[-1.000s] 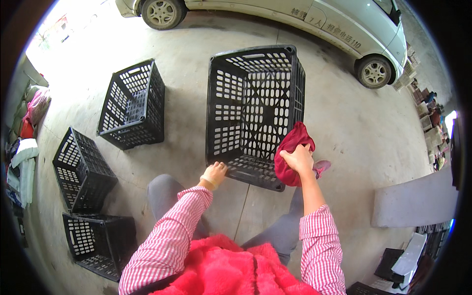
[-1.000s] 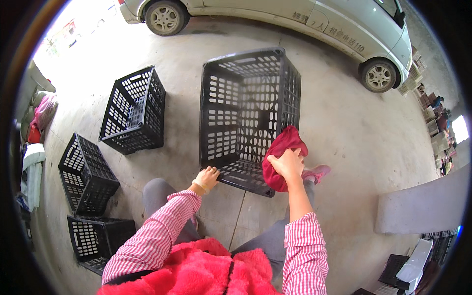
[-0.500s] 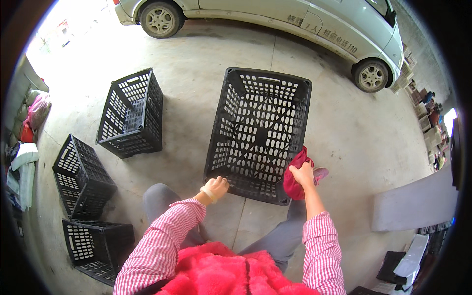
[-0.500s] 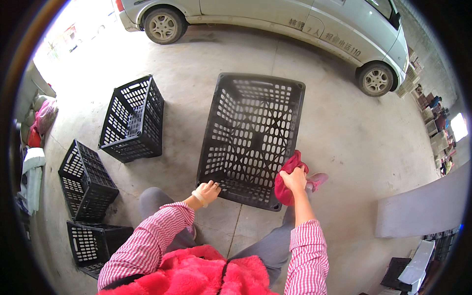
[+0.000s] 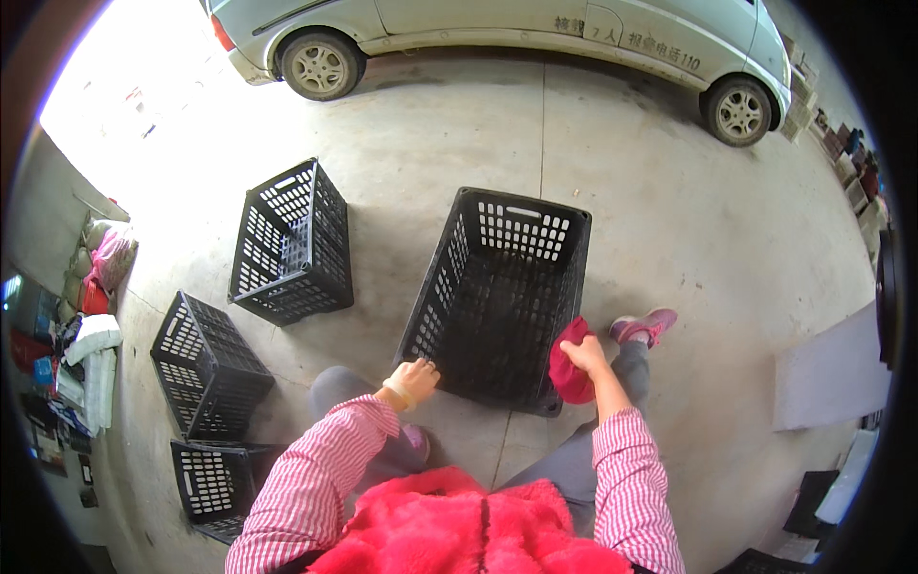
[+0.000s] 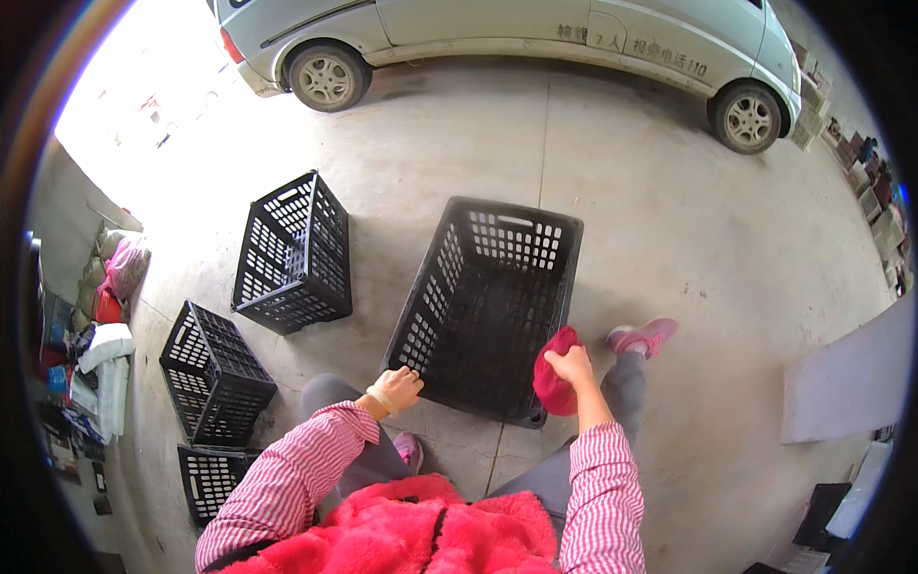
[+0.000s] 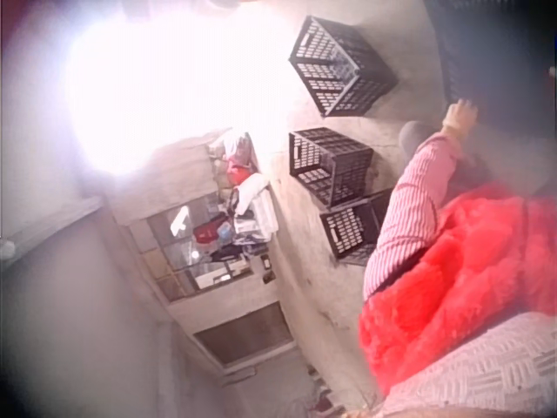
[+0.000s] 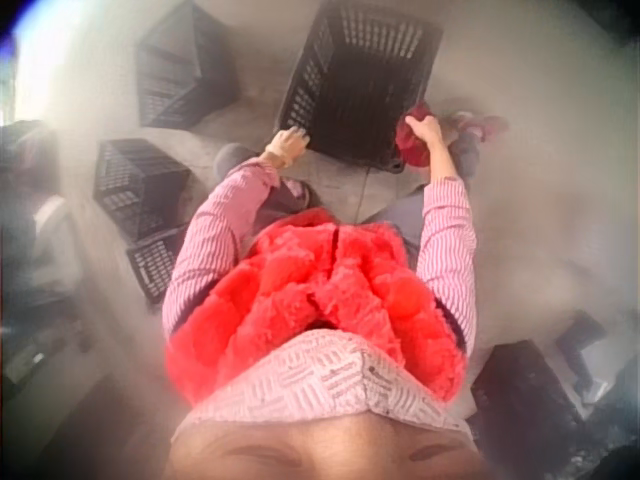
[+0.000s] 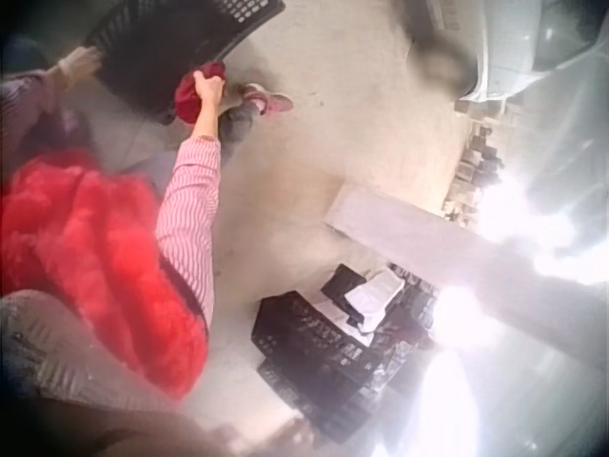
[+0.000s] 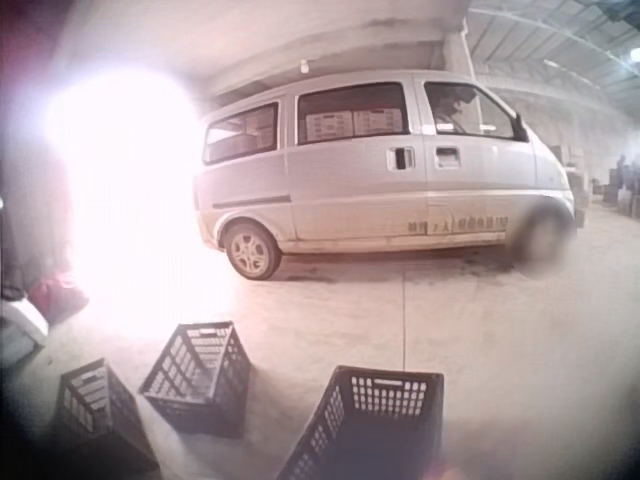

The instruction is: The person wipes the interior and exterior surfaces of black plastic crates using a red cloth. They handle each crate one at a time, rotating it to clean multiple sides before moving to the next crate.

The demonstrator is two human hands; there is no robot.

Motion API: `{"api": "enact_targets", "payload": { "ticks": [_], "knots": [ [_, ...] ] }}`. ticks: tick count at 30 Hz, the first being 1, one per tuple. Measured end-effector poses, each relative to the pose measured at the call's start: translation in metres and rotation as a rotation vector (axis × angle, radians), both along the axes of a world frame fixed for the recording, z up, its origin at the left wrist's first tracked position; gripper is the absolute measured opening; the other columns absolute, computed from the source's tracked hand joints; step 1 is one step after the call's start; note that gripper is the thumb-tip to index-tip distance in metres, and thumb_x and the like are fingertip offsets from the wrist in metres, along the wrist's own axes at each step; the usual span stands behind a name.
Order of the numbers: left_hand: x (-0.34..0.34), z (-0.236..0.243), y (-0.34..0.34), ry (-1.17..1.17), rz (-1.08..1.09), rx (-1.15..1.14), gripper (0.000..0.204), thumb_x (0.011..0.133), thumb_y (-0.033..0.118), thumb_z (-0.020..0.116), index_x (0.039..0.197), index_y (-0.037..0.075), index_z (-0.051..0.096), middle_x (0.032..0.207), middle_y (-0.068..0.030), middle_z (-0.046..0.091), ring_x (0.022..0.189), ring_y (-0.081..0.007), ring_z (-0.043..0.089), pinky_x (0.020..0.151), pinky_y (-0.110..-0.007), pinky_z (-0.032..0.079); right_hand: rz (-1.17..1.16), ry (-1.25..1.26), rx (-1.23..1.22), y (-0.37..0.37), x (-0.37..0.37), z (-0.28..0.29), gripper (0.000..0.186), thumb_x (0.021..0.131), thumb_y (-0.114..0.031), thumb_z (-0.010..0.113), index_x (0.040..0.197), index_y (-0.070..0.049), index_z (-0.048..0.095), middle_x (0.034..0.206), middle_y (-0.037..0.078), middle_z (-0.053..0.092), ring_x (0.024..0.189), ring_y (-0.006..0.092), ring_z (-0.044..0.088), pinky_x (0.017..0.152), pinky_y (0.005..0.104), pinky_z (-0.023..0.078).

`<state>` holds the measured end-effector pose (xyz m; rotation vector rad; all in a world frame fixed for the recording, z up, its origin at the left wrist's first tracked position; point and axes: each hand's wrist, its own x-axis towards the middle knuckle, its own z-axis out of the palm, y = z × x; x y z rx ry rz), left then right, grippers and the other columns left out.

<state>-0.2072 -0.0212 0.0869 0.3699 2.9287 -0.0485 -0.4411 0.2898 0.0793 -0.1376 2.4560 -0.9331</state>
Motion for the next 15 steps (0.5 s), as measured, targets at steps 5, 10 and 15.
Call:
{"api": "enact_targets", "payload": {
  "ticks": [5, 10, 15],
  "knots": [
    [0.0, 0.012, -0.002, 0.075, -0.043, 0.047, 0.022, 0.071, 0.026, 0.063, 0.084, 0.008, 0.062, 0.091, -0.0056, 0.059, 0.09, -0.0216, 0.056, 0.071, -0.034, 0.051, -0.267, -0.094, -0.278, 0.031, 0.001, -0.012, 0.048, 0.072, -0.032, 0.067, 0.105, 0.002, 0.063, 0.098, 0.015, 0.066, 0.091, 0.0244, 0.063, 0.081, 0.0353, 0.048],
    [-0.033, 0.068, -0.005, 0.238, -0.047, 0.145, 0.021, 0.071, 0.029, 0.065, 0.079, 0.01, 0.06, 0.082, -0.0048, 0.057, 0.082, -0.0232, 0.057, 0.065, -0.037, 0.05, -0.617, -0.332, -0.929, 0.084, -0.007, 0.011, 0.046, 0.086, -0.032, 0.057, 0.118, 0.001, 0.055, 0.112, 0.011, 0.061, 0.102, 0.0228, 0.058, 0.09, 0.0359, 0.045],
    [-0.107, 0.166, 0.002, 0.412, -0.006, 0.307, 0.023, 0.079, 0.029, 0.063, 0.086, 0.007, 0.061, 0.082, -0.0106, 0.06, 0.082, -0.0309, 0.058, 0.069, -0.042, 0.047, -0.573, -0.233, -1.372, 0.132, -0.007, 0.103, 0.056, 0.092, -0.041, 0.048, 0.133, -0.004, 0.041, 0.131, 0.01, 0.05, 0.118, 0.0246, 0.05, 0.101, 0.0368, 0.039]
  ]
}}
